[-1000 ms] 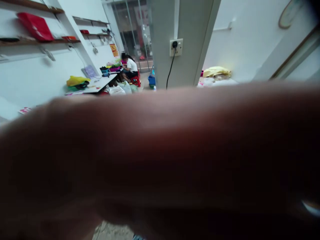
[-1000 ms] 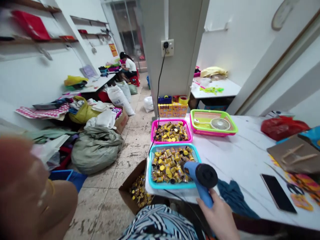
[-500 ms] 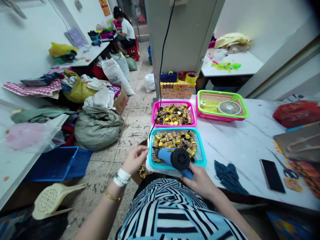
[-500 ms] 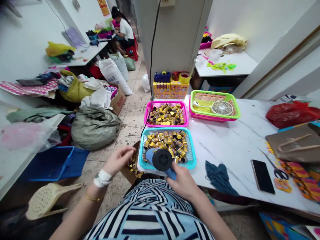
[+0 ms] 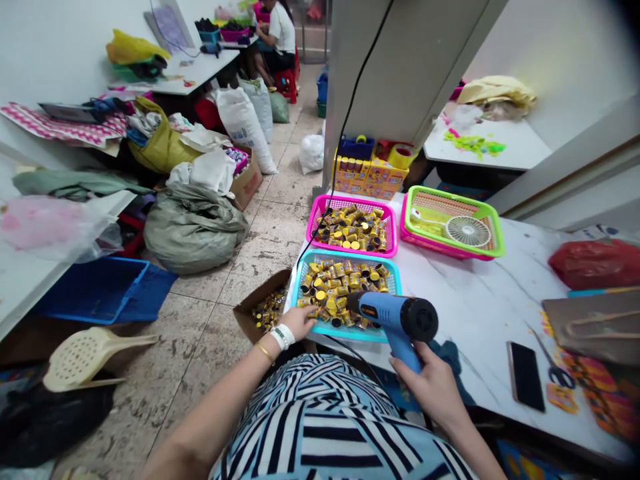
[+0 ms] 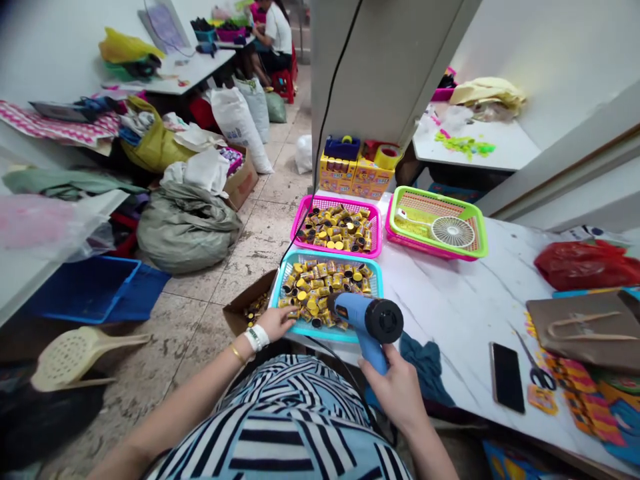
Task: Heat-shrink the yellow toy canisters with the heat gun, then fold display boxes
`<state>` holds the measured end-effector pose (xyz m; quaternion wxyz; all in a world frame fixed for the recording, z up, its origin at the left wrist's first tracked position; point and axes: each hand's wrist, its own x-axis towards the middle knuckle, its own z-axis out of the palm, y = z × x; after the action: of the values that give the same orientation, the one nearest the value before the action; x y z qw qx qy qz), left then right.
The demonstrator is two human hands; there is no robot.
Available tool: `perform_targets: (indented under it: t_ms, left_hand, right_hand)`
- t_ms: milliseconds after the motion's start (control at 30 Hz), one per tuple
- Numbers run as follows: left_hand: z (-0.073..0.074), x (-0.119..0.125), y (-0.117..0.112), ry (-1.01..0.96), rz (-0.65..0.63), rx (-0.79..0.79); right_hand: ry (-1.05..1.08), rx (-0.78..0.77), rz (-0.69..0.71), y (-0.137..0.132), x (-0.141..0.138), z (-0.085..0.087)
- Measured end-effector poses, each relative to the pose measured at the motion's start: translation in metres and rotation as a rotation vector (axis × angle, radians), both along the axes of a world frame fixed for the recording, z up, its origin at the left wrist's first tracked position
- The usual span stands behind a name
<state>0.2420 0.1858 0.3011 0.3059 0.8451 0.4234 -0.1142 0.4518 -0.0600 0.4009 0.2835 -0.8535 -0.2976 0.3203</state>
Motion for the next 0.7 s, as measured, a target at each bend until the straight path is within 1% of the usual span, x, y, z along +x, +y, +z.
perform_targets:
  t_ms: [33,100,200,300,400,467,500,600,700]
  left_hand:
    - [0.001,-0.002,-0.001,0.006,-0.004,0.011]
    - [0.002,-0.005,-0.001,0.048,0.040,0.068]
    - [0.000,-0.003,0.004,0.136,0.108,0.148]
    - [-0.005,0.005,0.007,0.171,0.079,0.147]
    - [-0.008,0.010,0.005,0.109,-0.023,0.093]
    - [-0.008,0.009,0.004,0.041,-0.082,0.064]
    - [-0.007,0.008,0.004,0.011,-0.087,0.069]
    - [-0.004,0.009,0.015,-0.061,-0.015,0.162]
    - [-0.002,0.018,0.035,-0.118,0.030,0.226]
  right_hand:
    - [0.024,-0.001,0.001,-0.001,-0.004,0.000]
    - [0.029,-0.002,0.013,-0.002,-0.010,0.000]
    - [-0.088,0.029,0.060,0.001,-0.014,0.004]
    - [-0.212,0.102,0.150,0.009,-0.013,0.011]
    - [-0.228,0.162,0.242,0.019,-0.013,0.017]
    - [-0.233,0.179,0.254,0.025,-0.016,0.018]
    - [-0.252,0.185,0.243,0.028,-0.018,0.017]
    - [-0.328,0.176,0.192,0.032,-0.023,0.013]
    - [-0.288,0.113,0.172,0.031,-0.027,0.012]
